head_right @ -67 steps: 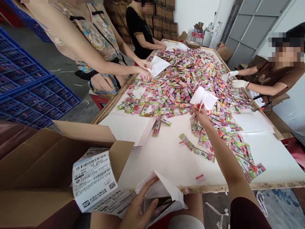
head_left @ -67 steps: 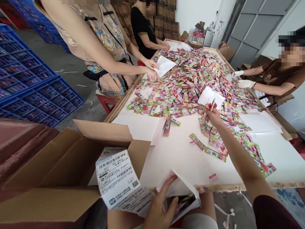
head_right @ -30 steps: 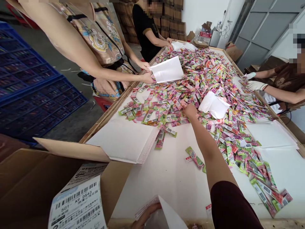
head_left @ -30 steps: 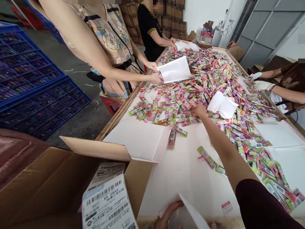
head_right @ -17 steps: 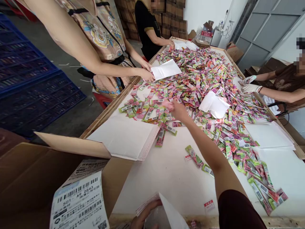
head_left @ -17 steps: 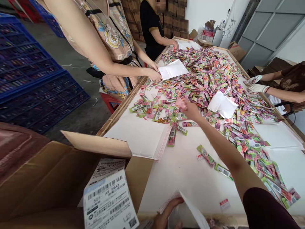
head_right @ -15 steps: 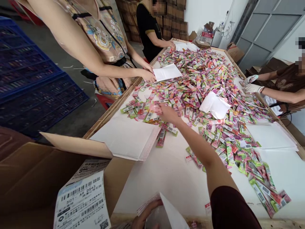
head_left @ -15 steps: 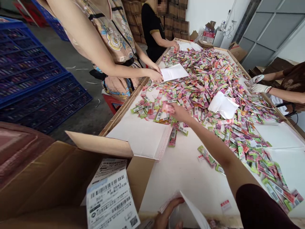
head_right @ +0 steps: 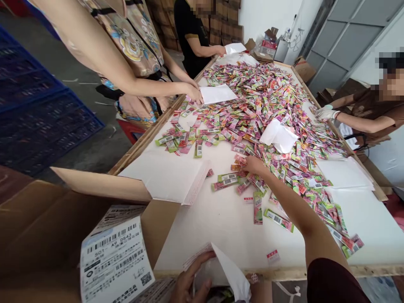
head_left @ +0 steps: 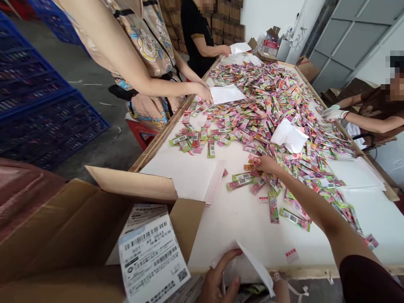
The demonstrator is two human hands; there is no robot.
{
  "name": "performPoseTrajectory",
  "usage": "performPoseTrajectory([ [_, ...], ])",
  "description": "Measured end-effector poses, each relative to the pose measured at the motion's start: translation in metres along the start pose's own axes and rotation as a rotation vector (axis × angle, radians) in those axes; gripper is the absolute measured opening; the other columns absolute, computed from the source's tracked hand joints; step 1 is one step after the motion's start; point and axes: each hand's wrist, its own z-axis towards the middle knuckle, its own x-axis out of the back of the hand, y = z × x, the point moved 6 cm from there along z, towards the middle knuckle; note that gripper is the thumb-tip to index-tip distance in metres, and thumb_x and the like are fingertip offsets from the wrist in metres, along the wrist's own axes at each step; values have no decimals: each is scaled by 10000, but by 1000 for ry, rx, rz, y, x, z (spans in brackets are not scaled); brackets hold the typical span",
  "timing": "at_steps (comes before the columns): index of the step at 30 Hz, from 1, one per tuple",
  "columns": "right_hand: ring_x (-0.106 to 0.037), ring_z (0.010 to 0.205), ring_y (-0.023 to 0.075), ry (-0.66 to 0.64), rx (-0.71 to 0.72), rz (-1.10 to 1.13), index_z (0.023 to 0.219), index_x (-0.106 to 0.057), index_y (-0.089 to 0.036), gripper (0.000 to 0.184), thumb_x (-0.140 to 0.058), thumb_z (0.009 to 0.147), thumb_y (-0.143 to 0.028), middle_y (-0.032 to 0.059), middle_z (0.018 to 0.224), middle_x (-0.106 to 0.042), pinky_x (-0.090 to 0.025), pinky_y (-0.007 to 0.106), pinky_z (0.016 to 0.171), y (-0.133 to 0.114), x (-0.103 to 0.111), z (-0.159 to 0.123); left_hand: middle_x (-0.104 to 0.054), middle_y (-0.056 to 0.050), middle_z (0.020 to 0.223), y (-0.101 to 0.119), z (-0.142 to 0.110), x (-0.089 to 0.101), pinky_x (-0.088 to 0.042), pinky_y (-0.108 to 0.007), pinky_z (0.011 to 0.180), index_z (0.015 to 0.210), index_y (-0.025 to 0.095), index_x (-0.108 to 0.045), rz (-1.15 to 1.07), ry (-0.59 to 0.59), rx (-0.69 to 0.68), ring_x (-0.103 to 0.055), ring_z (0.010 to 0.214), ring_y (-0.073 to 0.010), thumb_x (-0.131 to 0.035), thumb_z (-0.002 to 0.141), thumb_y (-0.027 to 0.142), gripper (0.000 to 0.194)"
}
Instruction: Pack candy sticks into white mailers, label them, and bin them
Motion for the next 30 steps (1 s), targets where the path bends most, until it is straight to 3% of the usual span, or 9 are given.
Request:
performPoseTrajectory([
  [6,-590,681,179,148,67,298,791,-603,-193,200,-665,800,-384,11,767,-656,-418,266,627,14,25,-37,-726,-104,1211,7,6,-3,-473,-346,1011,1196,221,-678,-5,23,-53,-645,1159,-270,-525,892,539,465],
  [8,-615,734,204,121,151,228,836,-625,-198,138,-683,770,-304,25,807,-677,-417,271,643,4,26,-43,-725,-113,1215,12,7,-3,-481,-353,1006,1193,210,-679,-9,25,-70,-650,1154,-277,-525,894,533,467],
  [12,-654,898,264,-52,296,-116,1072,-645,-219,463,-774,631,-164,70,977,-718,-439,283,728,-18,4,-49,-720,-120,1228,18,7,-1,-486,-362,1009,1196,194,-680,-16,32,-81,-649,1162,-285,-532,894,527,473],
  [13,-657,913,270,-60,300,-160,1075,-651,-215,469,-776,627,-153,79,979,-722,-444,292,763,-20,0,-48,-719,-123,1229,19,7,-1,-485,-366,1011,1200,190,-679,-17,32,-82,-651,1157,-284,-534,895,525,475],
  [17,-661,886,274,1,248,-134,802,-678,-188,168,-735,653,-135,92,855,-718,-455,328,831,-13,1,-45,-719,-130,1222,19,8,-1,-478,-383,1022,1208,182,-681,-21,32,-83,-657,1138,-289,-548,889,528,489],
  [20,-654,815,249,118,186,205,740,-656,-197,112,-734,680,-249,47,759,-692,-485,322,757,2,18,-48,-725,-123,1209,18,8,-1,-488,-372,1007,1218,192,-682,-35,28,-78,-657,1136,-287,-552,886,536,495],
  [24,-668,837,228,317,75,920,916,-644,-212,286,-690,741,-434,31,819,-704,-539,329,712,23,39,-55,-733,-116,1192,21,8,0,-496,-364,994,1195,206,-697,-41,30,-90,-656,1133,-288,-553,881,543,482],
  [28,-681,734,210,243,-90,1534,888,-622,-202,312,-768,677,-380,50,815,-715,-564,315,616,23,29,-55,-737,-99,1188,21,8,1,-492,-358,995,1184,217,-697,-42,36,-82,-664,1113,-279,-550,880,539,467],
  [30,-680,682,190,202,-122,1697,851,-623,-194,306,-806,641,-320,36,778,-717,-566,290,583,17,24,-54,-736,-87,1195,19,7,1,-492,-349,991,1181,226,-696,-38,37,-71,-664,1114,-274,-557,880,526,447],
])
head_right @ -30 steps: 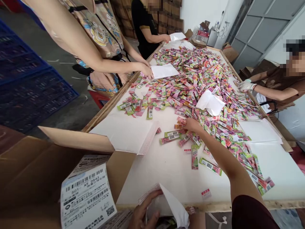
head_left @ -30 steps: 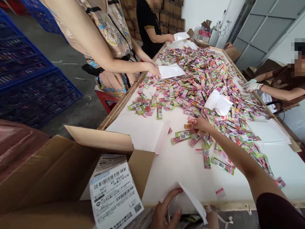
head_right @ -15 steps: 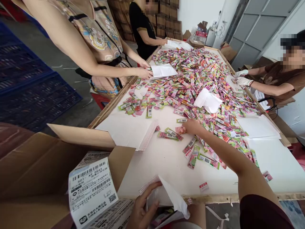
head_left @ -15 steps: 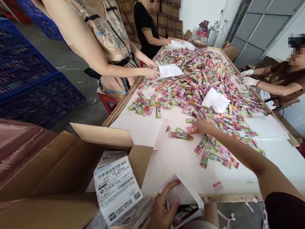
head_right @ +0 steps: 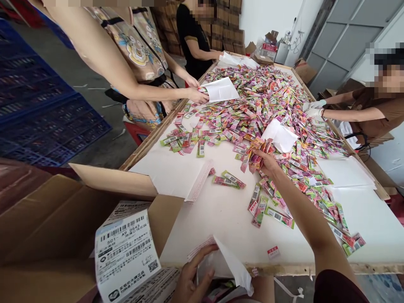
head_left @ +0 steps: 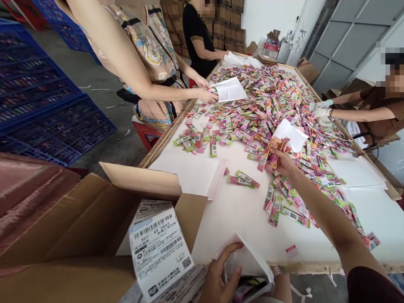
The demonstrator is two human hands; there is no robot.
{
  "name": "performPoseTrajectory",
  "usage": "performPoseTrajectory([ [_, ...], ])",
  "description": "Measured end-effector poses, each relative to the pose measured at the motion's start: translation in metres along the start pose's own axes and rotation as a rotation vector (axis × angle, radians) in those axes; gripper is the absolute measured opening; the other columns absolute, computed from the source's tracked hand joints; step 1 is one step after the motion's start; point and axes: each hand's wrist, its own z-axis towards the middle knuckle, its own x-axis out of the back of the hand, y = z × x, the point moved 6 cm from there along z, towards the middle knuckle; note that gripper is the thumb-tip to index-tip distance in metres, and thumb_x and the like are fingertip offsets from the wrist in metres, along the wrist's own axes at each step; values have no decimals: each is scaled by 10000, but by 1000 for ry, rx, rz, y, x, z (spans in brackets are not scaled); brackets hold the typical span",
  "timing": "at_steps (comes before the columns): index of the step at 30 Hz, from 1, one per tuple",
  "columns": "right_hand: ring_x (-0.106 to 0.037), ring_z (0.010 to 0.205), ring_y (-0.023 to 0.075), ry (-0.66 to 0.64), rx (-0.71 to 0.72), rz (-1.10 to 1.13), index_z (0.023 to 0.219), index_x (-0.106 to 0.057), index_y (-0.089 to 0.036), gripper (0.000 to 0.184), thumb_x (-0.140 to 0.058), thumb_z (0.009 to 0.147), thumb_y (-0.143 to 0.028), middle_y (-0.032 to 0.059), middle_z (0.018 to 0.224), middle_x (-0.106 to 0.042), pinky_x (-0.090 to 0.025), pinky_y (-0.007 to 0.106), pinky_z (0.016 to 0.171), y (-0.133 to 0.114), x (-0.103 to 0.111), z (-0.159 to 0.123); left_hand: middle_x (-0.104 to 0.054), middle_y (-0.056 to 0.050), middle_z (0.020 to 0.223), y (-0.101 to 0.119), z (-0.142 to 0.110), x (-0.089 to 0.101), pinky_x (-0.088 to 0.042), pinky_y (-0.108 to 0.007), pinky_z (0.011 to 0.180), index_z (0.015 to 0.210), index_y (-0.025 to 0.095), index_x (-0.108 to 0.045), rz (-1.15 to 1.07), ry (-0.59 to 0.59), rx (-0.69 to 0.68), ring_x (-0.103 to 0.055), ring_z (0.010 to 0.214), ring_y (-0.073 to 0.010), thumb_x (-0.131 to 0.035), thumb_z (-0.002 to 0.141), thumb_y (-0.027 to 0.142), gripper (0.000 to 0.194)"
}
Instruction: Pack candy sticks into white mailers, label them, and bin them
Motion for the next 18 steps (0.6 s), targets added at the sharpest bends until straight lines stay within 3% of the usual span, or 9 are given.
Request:
performPoseTrajectory([
  [8,-700,654,179,29,-20,156,826,-646,-202,257,-803,623,-209,4,750,-738,-596,276,605,16,4,-3,-724,-79,1223,-10,-4,-1,-473,-341,994,1225,251,-670,18,-29,17,-651,1136,-260,-564,893,459,406],
  [11,-712,733,180,-38,43,143,894,-676,-195,289,-787,633,-249,24,895,-759,-594,271,637,9,4,-7,-720,-78,1232,-12,-4,-2,-472,-348,998,1234,252,-666,14,-46,15,-642,1155,-265,-560,895,449,406],
  [14,-715,843,195,-79,201,157,931,-665,-200,299,-761,674,-320,32,994,-746,-599,303,711,-24,8,-18,-719,-76,1237,-14,-5,-2,-474,-347,998,1228,255,-670,25,-33,17,-642,1155,-267,-563,893,453,403],
  [18,-697,830,156,66,559,279,804,-587,-227,189,-716,751,-354,-26,786,-689,-594,315,800,-98,27,-38,-725,-71,1223,-16,-7,-2,-491,-336,968,1224,265,-670,45,-37,29,-659,1117,-263,-565,890,455,398],
])
